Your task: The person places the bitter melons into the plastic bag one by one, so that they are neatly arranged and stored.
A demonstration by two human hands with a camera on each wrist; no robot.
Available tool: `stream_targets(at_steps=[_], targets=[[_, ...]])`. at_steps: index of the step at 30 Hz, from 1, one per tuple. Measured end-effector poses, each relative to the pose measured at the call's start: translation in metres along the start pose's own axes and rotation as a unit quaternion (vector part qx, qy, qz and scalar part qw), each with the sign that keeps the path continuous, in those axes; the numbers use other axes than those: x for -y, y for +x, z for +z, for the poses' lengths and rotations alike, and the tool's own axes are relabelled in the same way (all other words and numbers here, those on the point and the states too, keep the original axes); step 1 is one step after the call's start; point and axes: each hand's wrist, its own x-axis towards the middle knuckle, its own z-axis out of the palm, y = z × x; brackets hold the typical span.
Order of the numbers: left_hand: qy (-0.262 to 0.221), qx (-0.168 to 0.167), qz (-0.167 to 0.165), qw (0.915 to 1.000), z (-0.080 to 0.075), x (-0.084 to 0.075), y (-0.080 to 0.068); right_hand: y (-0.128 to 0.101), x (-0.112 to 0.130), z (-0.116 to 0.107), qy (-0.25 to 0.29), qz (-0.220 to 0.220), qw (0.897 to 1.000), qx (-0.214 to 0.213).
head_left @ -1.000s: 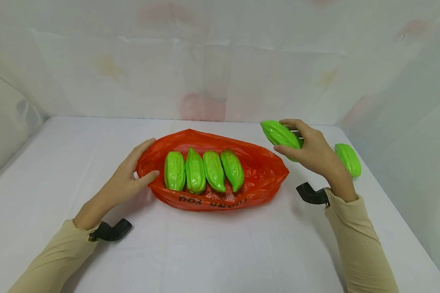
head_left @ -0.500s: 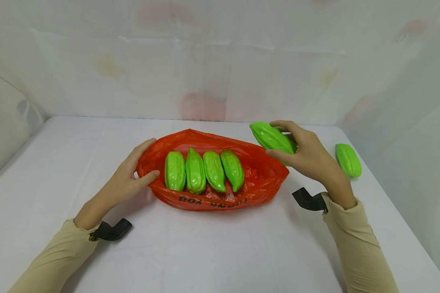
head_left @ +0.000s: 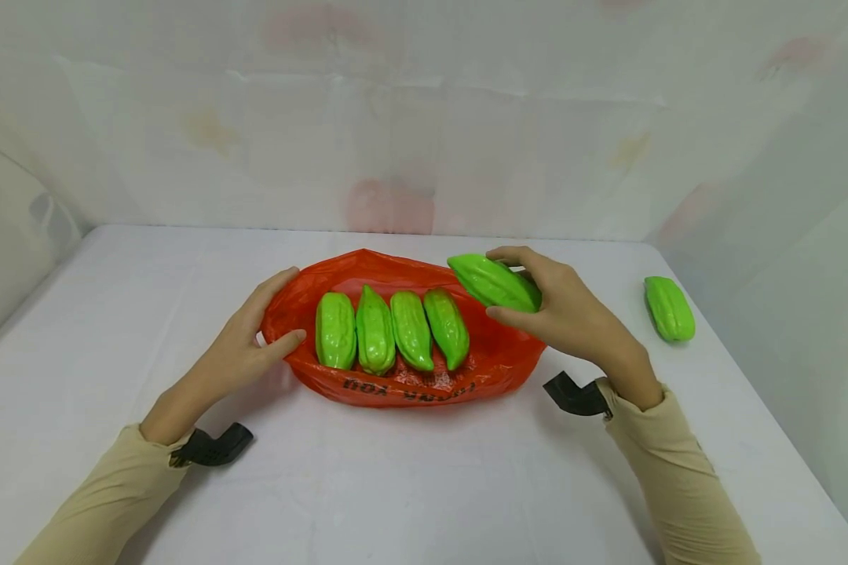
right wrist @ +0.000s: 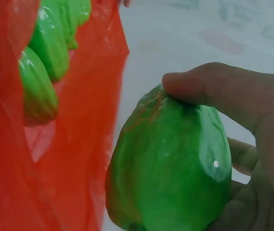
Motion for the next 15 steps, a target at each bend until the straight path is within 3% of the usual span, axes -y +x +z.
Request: stream_targets(at_steps=[10,15], targets=[[-0.002,0.0,0.006,1.0,-0.001,0.003,-0.001,0.008,-0.001,0.021,0.017,-0.039,0.999,0.019],[-0.003,0.001,0.003,1.0,-0.001,0.003,-0.001,0.01,0.0,0.029,-0.001,-0.064,0.997,0.037]])
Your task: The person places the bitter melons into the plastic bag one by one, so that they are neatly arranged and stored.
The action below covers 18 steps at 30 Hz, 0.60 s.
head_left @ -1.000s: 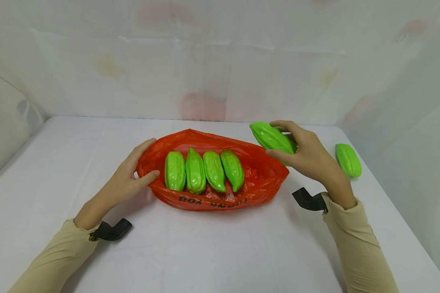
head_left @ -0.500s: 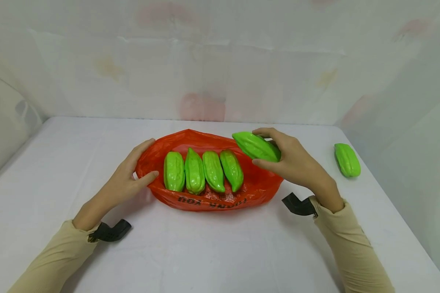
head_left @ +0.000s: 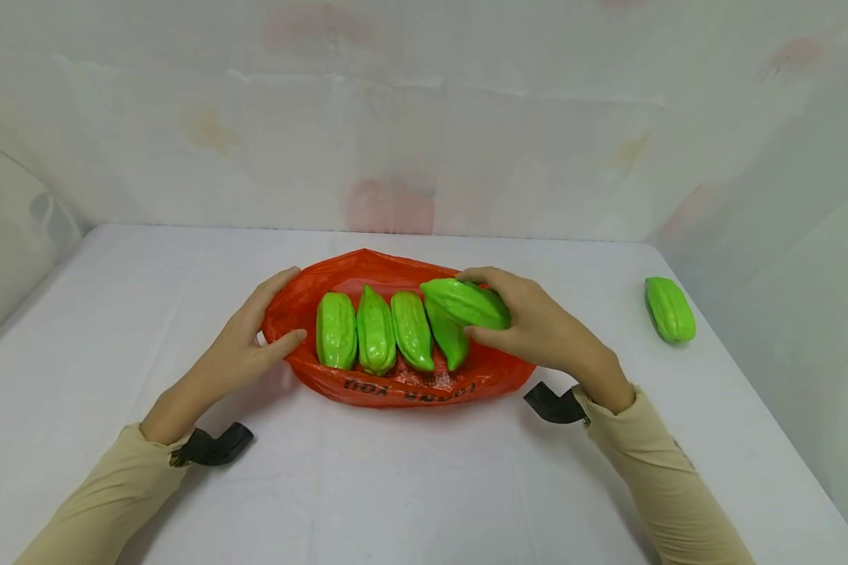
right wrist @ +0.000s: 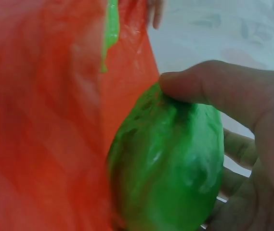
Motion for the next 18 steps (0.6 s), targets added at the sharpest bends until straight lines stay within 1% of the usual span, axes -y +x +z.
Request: stream_targets(at_steps=[3,11,18], targets=[[0.0,0.001,-0.002,1.0,0.0,0.0,0.0,0.002,0.0,0.005,-0.01,-0.001,1.0,0.013],[0.0,0.002,-0.004,1.0,0.0,-0.001,-0.001,0.005,0.0,0.012,-0.028,0.044,0.998,0.025],[0.001,0.002,-0.005,1.0,-0.001,0.0,0.0,0.007,-0.002,0.014,-0.054,0.052,0.997,0.036]])
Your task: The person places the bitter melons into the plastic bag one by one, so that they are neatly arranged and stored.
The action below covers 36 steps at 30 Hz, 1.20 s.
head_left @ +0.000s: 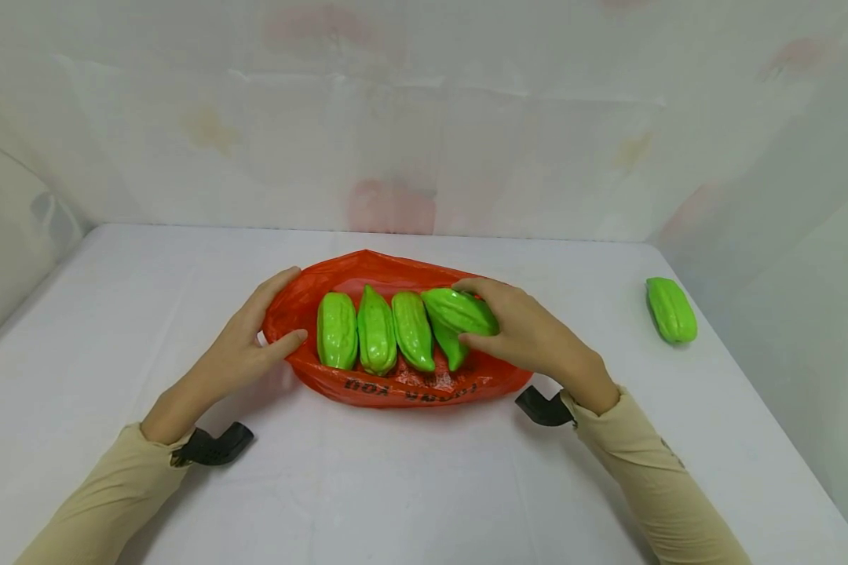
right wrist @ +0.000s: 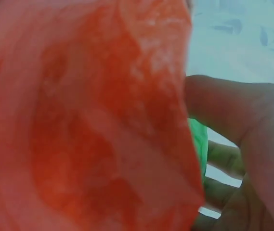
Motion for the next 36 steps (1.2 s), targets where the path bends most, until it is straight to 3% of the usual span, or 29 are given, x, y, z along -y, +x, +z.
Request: stream_targets(at_steps=[11,20,36], targets=[[0.003,0.0,0.0,1.0,-0.0003,-0.0011,-0.0003,-0.0033,-0.0008,0.0002,0.003,0.035,0.999,0.015],[0.005,0.004,-0.007,1.0,-0.001,-0.0017,-0.0005,-0.0029,-0.0006,0.0004,-0.011,0.081,0.997,-0.004],[0.002,0.006,-0.014,0.9999,-0.0017,-0.0002,-0.0014,-0.0037,0.0004,0.0062,-0.055,0.118,0.991,-0.032]])
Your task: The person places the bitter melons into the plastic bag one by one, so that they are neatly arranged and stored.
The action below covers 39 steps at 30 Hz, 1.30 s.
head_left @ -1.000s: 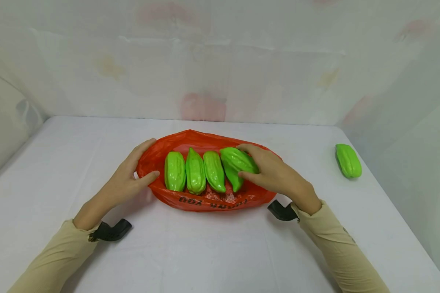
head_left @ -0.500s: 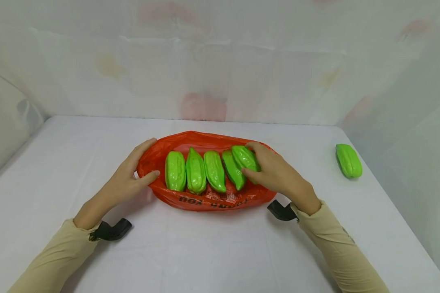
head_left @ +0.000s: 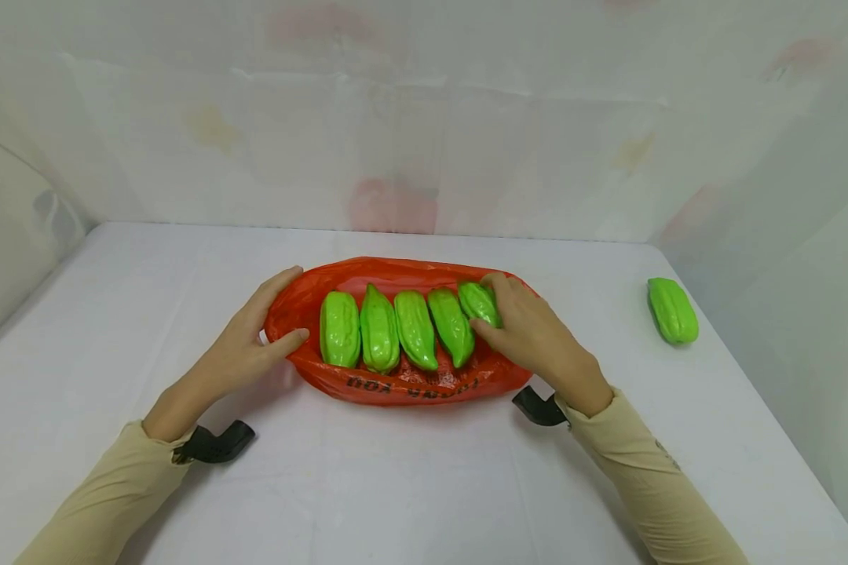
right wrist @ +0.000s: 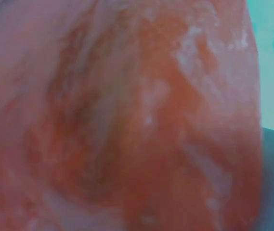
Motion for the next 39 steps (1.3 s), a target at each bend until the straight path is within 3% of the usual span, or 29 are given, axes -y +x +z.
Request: stream_targets(at_steps=[18,39], targets=[[-0.005,0.002,-0.002,1.0,0.0,0.0,-0.001,0.003,-0.002,-0.003,-0.035,0.031,0.998,0.04],[-0.005,0.001,0.0,1.0,0.0,-0.001,-0.001,0.0,-0.013,-0.023,0.039,-0.004,0.998,0.04]])
